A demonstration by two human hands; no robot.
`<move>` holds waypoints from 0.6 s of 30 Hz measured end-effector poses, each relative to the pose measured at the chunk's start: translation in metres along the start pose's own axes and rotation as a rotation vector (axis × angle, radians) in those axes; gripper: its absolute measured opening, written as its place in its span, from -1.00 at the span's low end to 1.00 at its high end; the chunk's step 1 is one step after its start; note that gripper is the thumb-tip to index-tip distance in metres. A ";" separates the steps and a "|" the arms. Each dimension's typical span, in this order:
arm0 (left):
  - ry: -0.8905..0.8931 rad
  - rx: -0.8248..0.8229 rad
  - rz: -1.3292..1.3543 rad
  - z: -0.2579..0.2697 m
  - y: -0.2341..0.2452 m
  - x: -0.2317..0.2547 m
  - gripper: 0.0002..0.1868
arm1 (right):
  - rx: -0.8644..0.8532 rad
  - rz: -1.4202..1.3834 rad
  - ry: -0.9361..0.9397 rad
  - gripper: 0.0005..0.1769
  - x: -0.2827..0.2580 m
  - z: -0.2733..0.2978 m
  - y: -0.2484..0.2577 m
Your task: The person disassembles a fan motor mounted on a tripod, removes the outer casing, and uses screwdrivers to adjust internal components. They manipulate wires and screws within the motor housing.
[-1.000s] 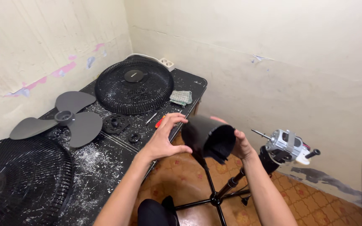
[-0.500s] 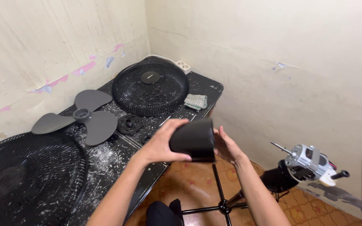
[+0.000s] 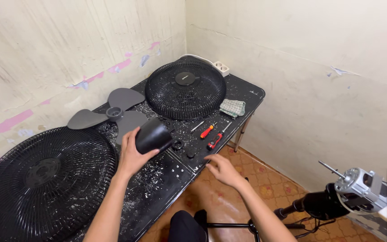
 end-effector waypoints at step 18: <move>0.030 0.066 -0.148 0.032 -0.014 -0.082 0.17 | 0.100 0.268 0.253 -0.69 0.014 -0.004 -0.047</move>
Point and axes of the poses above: each hand's wrist, its own z-axis away from the middle knuckle, its own y-axis out of the back of the hand, x = y × z, the point moved 5 cm from there along -z, towards the middle knuckle, and after that the axes turned 8 degrees about -y, right-handed, at the moved point
